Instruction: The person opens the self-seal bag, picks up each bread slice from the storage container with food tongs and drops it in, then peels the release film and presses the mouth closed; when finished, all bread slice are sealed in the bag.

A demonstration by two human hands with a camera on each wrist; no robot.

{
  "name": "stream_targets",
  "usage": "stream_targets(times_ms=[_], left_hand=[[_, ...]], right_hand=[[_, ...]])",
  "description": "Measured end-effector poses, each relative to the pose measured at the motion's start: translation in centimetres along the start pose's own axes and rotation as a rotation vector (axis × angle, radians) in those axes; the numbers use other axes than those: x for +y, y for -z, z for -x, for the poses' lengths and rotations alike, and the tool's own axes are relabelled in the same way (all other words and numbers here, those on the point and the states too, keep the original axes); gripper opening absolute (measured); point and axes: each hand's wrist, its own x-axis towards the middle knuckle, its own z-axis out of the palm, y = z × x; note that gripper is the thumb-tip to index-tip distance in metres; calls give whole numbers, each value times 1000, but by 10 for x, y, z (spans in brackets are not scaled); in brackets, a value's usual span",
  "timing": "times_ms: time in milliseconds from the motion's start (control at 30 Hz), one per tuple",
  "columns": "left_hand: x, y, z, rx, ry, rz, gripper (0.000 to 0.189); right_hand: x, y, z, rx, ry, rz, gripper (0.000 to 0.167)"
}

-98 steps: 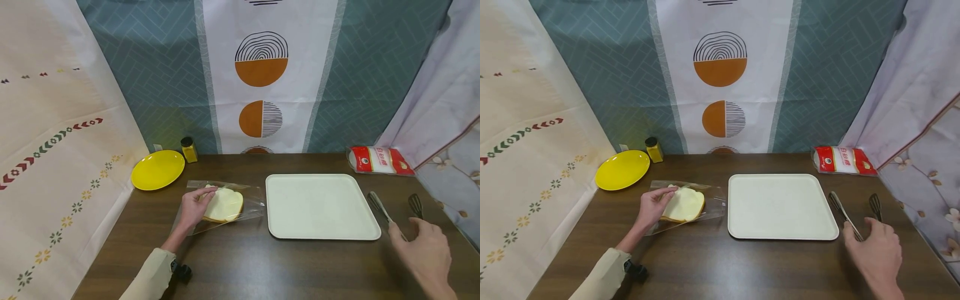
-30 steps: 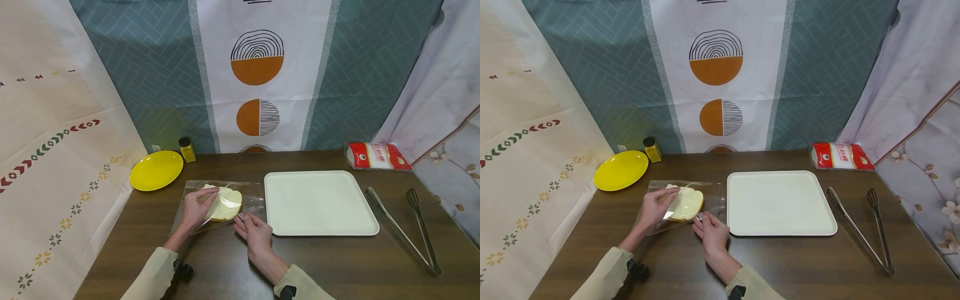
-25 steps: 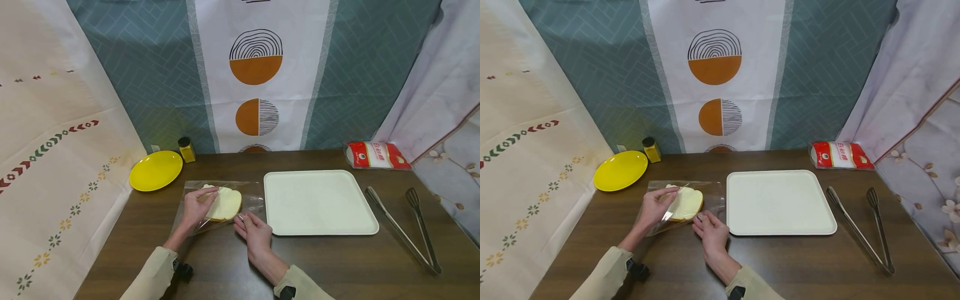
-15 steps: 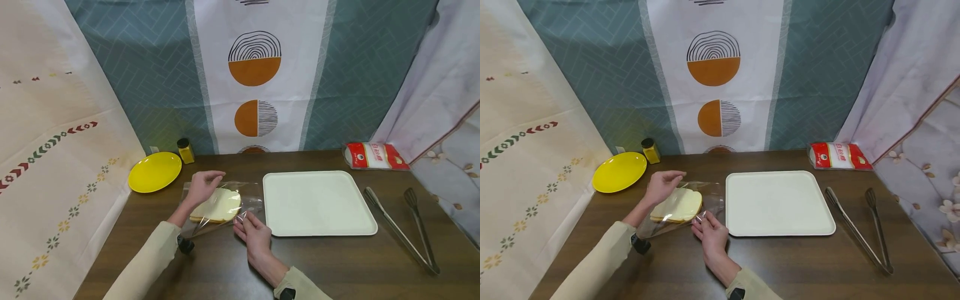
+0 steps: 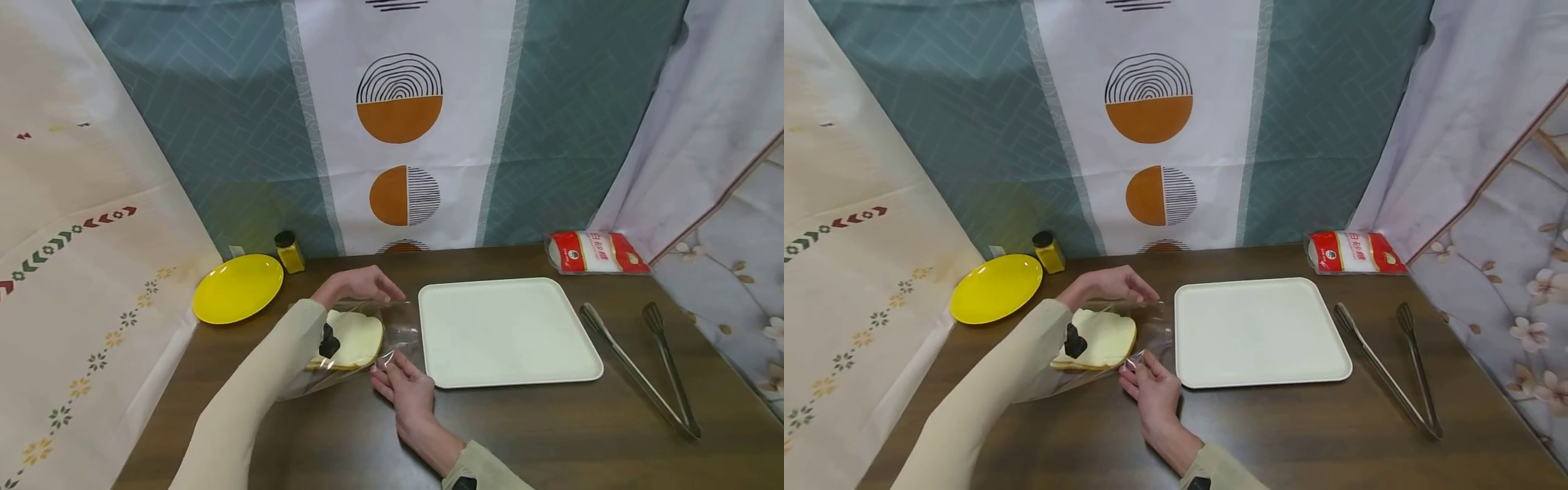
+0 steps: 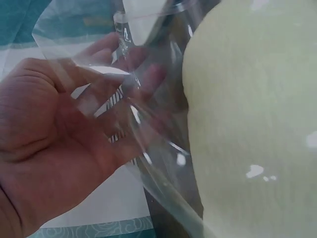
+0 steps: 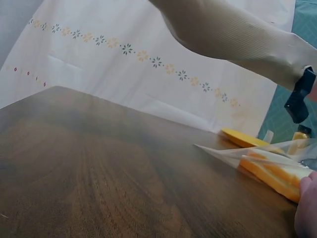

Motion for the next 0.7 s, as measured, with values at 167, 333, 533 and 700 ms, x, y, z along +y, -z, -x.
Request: stream_targets(times_ms=[167,333,533,700], left_hand=[[1,1,-3,-68,77,48,33],[-2,-1,-2,-69,120,83,28],[-6,-6,-1,-58,102,61,23],[-7,-8,2,-3,94,78,21]], right_hand=[[1,-1,0,-4,-3,13,52],[3,-1,0,-9,-7,9,56],[5,0,2,-21,-6,3,53],[5,0,3,-26,-4,3,50]])
